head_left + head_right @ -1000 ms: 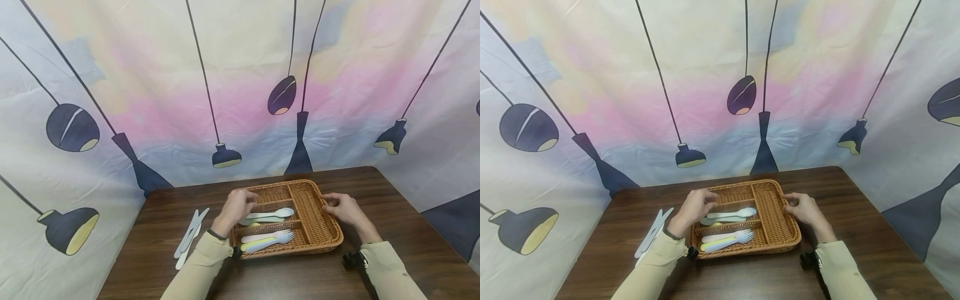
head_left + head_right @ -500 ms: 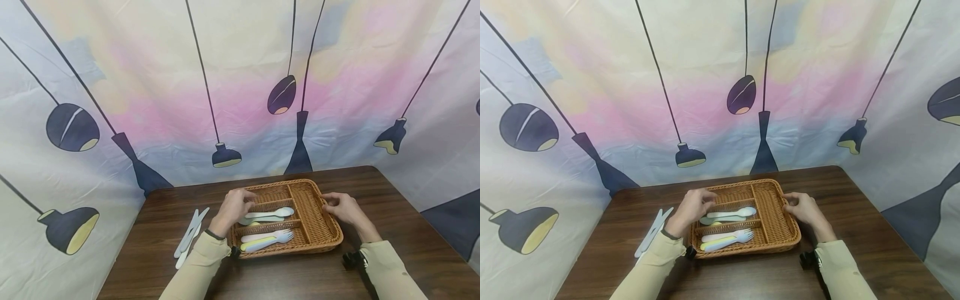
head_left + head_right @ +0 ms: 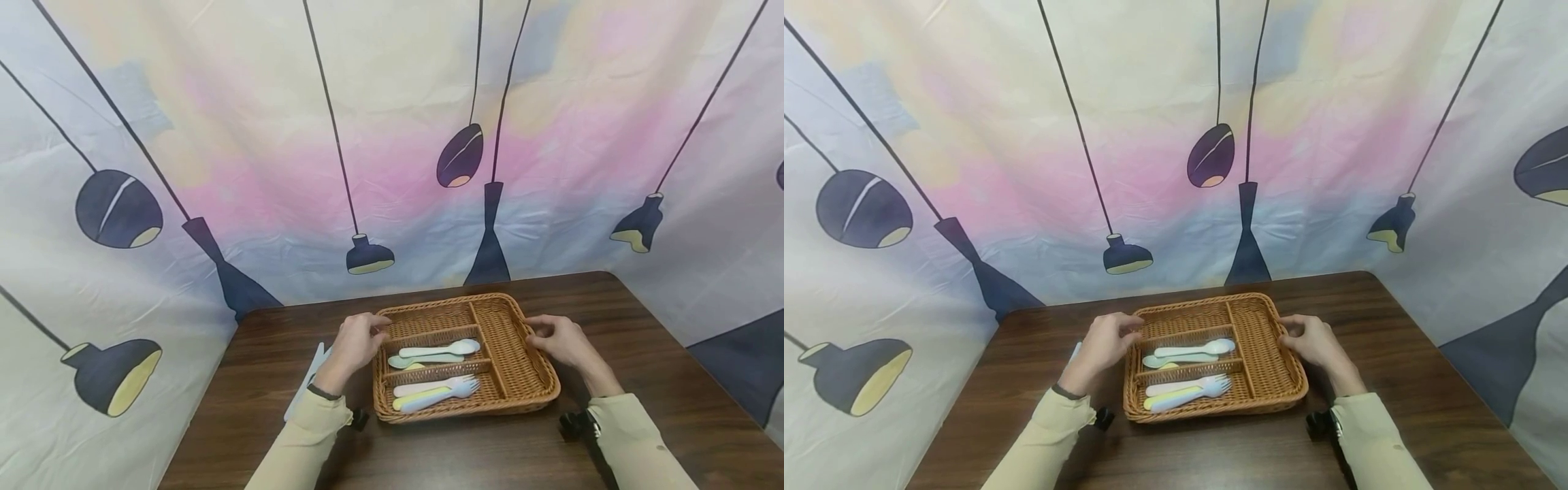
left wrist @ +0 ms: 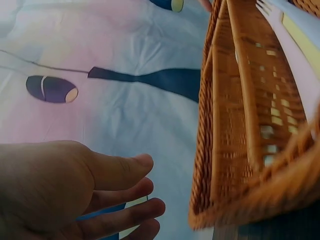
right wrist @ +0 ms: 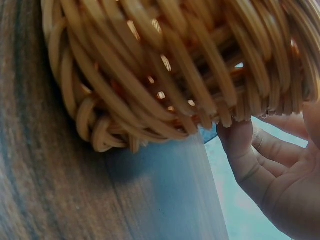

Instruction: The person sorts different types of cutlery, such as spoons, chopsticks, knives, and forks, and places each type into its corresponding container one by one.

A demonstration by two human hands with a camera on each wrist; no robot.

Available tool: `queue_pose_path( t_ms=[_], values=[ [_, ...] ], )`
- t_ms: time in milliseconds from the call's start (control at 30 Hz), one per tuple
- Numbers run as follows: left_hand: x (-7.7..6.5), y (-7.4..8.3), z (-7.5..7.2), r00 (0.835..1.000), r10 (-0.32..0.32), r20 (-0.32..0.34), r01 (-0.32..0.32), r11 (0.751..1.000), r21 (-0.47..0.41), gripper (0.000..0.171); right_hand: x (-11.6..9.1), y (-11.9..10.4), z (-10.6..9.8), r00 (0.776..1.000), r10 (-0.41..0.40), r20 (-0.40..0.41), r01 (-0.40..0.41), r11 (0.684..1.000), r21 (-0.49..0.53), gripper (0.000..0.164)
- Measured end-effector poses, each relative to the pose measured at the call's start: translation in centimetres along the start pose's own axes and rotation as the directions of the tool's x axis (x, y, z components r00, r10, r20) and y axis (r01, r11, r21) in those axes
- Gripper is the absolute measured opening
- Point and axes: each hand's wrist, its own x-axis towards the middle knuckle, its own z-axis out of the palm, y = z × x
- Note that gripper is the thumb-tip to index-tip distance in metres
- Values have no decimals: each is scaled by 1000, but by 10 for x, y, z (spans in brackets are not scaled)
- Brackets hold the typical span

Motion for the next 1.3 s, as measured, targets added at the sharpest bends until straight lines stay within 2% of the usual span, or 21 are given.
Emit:
queue_pose_path(
  t_ms=[267,467,567,733,1033,1300],
  values=[
    [-10,-21,-12,998,-53,-44,54,998,24,30,-1,-2,0,1000,-1,7,1,1000,7,43],
    [-18,-35,-20,993,-106,-46,108,994,31,34,-2,-2,2,1000,-8,11,8,1000,4,43],
    [-22,-41,-24,992,-113,-57,115,993,29,35,-2,-2,2,1000,-9,5,9,1000,0,43],
    [-29,-53,-26,990,-124,-73,128,990,51,35,-1,-1,1,1000,-9,0,9,1000,-4,43],
    [-36,-67,-30,980,-188,-61,191,980,57,39,-1,-1,2,1000,-2,0,2,1000,-4,43],
    [-43,-82,-35,978,-198,-71,205,973,104,40,0,-1,2,1000,-1,2,1,1000,-5,43]
  ],
)
